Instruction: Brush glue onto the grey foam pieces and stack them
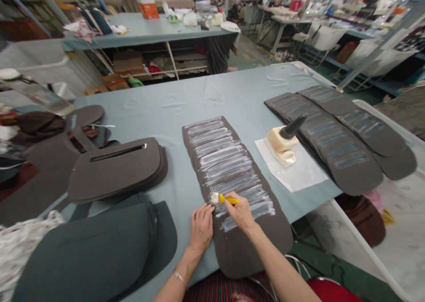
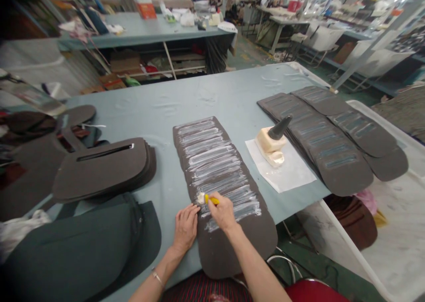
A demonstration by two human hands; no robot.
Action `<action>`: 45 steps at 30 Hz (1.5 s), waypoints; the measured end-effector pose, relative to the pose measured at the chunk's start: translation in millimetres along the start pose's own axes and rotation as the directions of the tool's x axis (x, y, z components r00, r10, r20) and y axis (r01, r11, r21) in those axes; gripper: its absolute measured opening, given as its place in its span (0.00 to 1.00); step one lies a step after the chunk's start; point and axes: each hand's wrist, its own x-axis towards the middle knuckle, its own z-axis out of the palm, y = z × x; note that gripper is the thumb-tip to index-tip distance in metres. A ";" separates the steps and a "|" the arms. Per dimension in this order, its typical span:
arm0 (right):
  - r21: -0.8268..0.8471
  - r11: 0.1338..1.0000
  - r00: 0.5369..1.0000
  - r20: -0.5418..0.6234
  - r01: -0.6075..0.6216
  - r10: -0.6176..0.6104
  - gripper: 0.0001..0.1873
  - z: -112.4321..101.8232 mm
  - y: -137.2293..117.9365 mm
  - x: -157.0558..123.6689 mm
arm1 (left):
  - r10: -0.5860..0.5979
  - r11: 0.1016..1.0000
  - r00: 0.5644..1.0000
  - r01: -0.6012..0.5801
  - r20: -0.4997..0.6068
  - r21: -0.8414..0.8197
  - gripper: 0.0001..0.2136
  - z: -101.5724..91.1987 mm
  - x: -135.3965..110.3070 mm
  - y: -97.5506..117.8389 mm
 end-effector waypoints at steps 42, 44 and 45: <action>-0.216 0.970 0.948 -0.316 -0.113 0.040 0.15 -126.3 87.8 -50.8 | -0.010 0.998 0.999 0.007 -0.042 -0.069 0.09 -4.3 -49.5 46.9; -0.189 0.974 0.944 -0.323 -0.128 0.061 0.14 -125.6 85.4 -53.1 | -0.028 0.996 0.999 0.024 -0.047 -0.091 0.08 -6.5 -48.5 50.4; -0.173 0.976 0.944 -0.323 -0.134 0.072 0.14 -125.9 84.7 -53.8 | -0.040 0.994 0.998 0.034 -0.051 -0.100 0.07 -7.1 -48.0 52.0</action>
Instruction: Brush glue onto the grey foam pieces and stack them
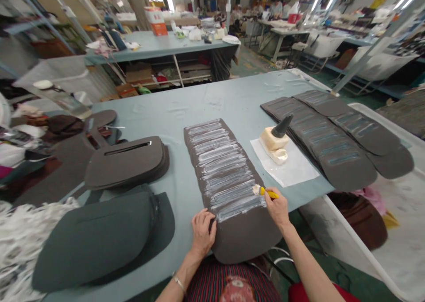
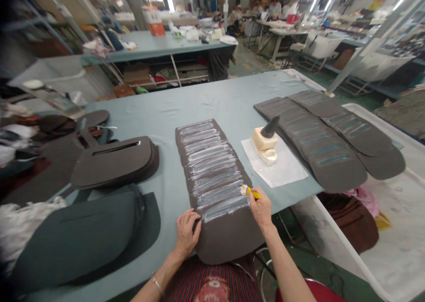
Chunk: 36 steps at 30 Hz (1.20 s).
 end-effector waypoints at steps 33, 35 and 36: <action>0.042 0.998 0.999 0.014 0.044 -0.045 0.17 22.4 -1.1 29.4 | -0.088 0.989 0.992 0.097 -0.087 0.111 0.06 5.0 20.3 -3.2; -0.027 1.000 1.000 -0.022 0.016 -0.017 0.18 12.0 11.0 35.0 | -0.107 0.988 0.992 0.114 -0.071 0.103 0.07 3.4 21.0 -2.0; -0.049 0.999 1.000 -0.025 0.014 -0.015 0.17 9.6 13.2 35.5 | -0.123 0.988 0.990 0.129 -0.065 0.091 0.07 2.6 21.2 -1.7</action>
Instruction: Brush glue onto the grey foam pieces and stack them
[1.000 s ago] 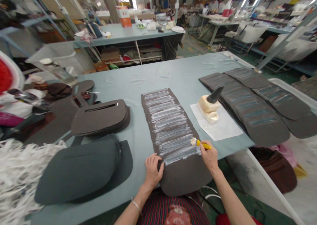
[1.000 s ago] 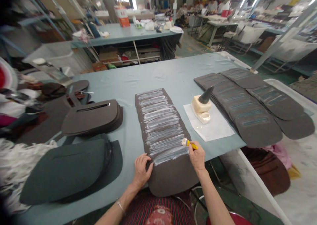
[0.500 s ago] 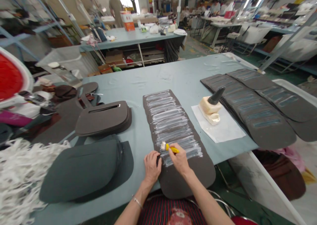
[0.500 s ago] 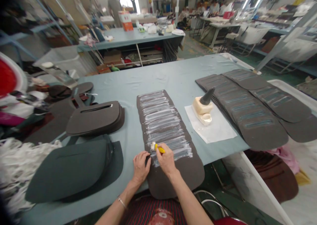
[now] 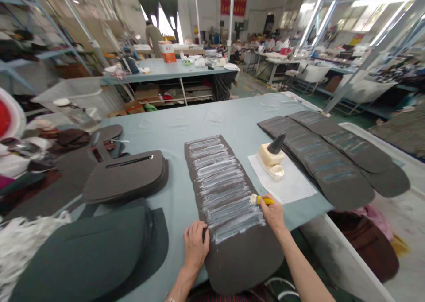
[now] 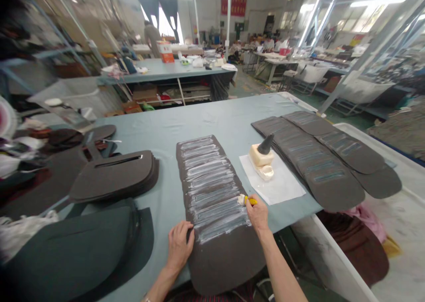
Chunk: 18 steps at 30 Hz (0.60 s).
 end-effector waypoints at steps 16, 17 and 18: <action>-0.308 0.943 0.970 0.235 0.125 -0.052 0.12 54.8 11.6 50.8 | -0.605 0.795 0.793 0.606 0.068 0.013 0.20 16.7 63.7 -28.5; -0.328 0.934 0.969 0.238 0.141 -0.063 0.10 61.1 9.5 55.6 | -0.608 0.794 0.792 0.608 0.066 0.012 0.20 19.3 70.6 -27.3; -0.339 0.929 0.969 0.236 0.151 -0.071 0.08 66.6 7.0 60.0 | -0.605 0.796 0.794 0.606 0.059 -0.002 0.21 22.1 77.1 -26.5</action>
